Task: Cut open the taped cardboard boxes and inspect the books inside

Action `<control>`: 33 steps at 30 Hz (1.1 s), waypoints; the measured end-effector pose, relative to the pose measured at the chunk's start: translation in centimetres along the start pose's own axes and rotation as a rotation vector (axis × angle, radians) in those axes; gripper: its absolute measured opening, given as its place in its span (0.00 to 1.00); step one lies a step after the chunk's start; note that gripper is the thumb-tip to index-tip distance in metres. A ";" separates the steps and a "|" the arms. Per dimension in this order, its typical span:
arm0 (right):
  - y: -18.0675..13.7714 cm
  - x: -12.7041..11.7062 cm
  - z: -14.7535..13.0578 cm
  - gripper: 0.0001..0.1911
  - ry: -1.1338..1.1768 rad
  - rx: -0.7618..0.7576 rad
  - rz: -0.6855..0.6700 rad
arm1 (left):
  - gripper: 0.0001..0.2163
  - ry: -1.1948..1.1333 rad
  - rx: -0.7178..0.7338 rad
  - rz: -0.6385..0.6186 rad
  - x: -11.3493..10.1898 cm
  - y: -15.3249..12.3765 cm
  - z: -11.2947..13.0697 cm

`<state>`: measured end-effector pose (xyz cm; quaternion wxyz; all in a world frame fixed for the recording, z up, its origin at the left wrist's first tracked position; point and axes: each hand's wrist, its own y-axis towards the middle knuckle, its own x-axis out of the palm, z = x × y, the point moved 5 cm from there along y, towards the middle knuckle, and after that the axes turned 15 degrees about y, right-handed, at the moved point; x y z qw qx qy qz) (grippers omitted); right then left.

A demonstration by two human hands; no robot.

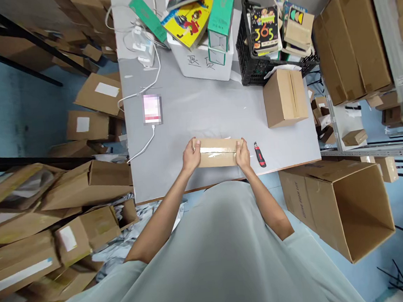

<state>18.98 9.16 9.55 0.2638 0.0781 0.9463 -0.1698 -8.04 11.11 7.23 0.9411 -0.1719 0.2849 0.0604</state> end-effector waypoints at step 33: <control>0.4 0.6 1.5 0.41 0.088 0.001 -0.049 | 0.28 0.224 -0.036 0.173 -1.0 -1.5 0.5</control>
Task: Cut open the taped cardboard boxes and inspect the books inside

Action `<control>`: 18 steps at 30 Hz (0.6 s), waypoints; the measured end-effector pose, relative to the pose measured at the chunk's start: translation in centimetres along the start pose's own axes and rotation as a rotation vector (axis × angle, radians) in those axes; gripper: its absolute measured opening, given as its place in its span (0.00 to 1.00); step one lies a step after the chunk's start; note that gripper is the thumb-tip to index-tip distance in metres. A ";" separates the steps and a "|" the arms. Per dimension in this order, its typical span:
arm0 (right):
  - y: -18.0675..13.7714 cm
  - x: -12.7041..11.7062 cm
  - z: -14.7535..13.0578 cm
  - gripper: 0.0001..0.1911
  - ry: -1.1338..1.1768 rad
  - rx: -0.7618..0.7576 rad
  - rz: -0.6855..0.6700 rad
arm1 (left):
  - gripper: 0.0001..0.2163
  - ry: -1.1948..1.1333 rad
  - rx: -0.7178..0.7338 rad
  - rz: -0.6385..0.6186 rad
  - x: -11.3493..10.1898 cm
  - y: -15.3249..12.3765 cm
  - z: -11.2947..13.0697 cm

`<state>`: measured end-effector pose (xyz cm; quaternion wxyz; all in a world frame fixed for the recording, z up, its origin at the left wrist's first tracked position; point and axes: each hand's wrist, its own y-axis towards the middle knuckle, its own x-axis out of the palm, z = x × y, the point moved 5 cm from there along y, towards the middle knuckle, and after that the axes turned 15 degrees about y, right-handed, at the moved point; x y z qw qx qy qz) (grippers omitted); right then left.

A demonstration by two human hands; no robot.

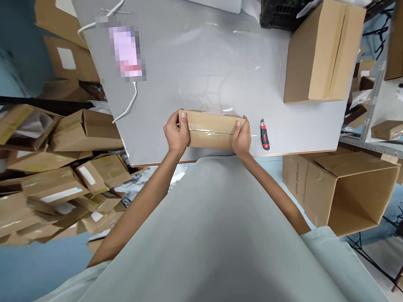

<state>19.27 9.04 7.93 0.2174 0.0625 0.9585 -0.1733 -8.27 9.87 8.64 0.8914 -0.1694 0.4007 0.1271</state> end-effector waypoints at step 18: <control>-0.6 0.3 0.1 0.41 0.103 0.006 0.050 | 0.23 0.090 -0.014 0.041 0.1 -0.3 -0.3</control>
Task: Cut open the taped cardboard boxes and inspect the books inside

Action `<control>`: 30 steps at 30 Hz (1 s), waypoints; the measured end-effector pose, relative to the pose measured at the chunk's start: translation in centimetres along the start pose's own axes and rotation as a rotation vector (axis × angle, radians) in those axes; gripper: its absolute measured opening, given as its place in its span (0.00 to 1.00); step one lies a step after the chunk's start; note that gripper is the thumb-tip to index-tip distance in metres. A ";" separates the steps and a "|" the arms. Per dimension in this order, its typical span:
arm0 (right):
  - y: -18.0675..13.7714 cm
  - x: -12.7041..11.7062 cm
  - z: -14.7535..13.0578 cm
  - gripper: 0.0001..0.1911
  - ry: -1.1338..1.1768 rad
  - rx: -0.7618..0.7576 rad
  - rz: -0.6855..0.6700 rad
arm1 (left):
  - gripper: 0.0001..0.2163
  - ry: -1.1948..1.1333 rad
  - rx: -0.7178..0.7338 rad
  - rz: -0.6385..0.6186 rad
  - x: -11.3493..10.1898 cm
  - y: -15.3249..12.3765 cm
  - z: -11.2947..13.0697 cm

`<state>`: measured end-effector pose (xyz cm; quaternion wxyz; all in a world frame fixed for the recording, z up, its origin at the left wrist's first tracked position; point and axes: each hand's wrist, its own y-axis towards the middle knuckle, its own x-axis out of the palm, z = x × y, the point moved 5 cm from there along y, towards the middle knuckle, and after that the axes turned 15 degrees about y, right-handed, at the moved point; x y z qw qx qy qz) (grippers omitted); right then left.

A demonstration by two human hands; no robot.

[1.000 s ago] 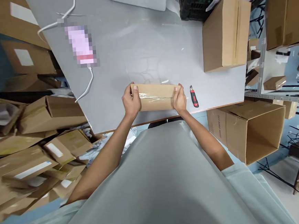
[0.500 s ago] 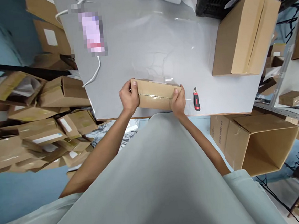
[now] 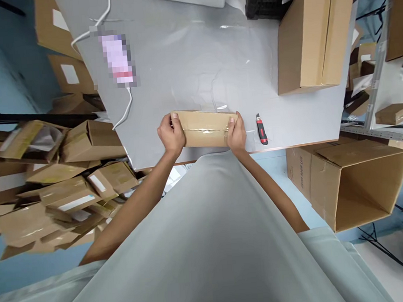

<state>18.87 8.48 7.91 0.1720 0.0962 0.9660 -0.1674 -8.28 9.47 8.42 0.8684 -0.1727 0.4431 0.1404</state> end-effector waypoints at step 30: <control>-1.3 -1.3 -1.2 0.43 -0.315 -0.045 0.180 | 0.21 -0.289 0.031 0.007 1.0 -0.7 -1.0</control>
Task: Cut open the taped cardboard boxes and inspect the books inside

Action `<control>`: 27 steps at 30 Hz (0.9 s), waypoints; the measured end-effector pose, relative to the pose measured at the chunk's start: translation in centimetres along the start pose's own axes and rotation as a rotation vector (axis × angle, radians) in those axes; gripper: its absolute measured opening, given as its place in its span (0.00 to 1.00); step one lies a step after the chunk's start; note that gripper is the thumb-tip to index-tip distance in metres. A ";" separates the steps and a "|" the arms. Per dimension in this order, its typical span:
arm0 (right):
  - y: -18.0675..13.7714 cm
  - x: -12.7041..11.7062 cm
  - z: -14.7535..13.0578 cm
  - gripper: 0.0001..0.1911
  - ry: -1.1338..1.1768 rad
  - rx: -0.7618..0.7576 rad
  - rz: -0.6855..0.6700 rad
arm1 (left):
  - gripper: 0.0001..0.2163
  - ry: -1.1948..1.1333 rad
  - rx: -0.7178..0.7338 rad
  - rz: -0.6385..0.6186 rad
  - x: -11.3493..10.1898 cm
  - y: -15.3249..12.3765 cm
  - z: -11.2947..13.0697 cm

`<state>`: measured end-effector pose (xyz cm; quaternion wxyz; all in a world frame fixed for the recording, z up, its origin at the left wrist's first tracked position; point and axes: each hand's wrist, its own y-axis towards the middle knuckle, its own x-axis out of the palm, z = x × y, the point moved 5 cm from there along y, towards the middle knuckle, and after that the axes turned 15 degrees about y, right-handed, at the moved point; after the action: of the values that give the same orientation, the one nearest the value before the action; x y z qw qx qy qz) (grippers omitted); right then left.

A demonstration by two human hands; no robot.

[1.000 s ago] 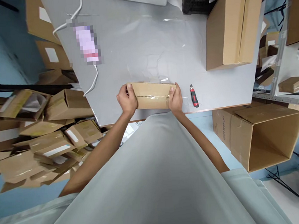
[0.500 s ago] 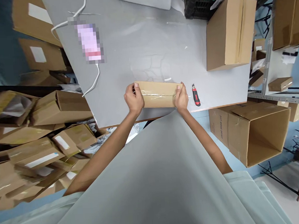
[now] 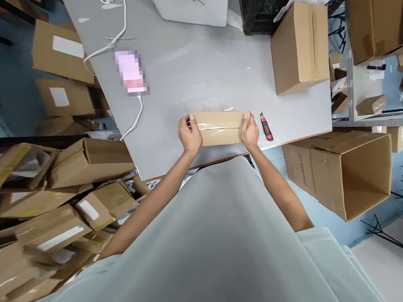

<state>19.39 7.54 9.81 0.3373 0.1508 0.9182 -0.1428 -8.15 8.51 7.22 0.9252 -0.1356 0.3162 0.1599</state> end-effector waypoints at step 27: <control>-0.3 0.1 0.2 0.43 0.102 -0.003 0.030 | 0.17 0.058 -0.030 -0.021 -0.4 -0.2 0.5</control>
<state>19.30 7.21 9.69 0.2925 0.1712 0.9320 -0.1286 -8.11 8.45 7.92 0.9152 -0.1576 0.3389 0.1507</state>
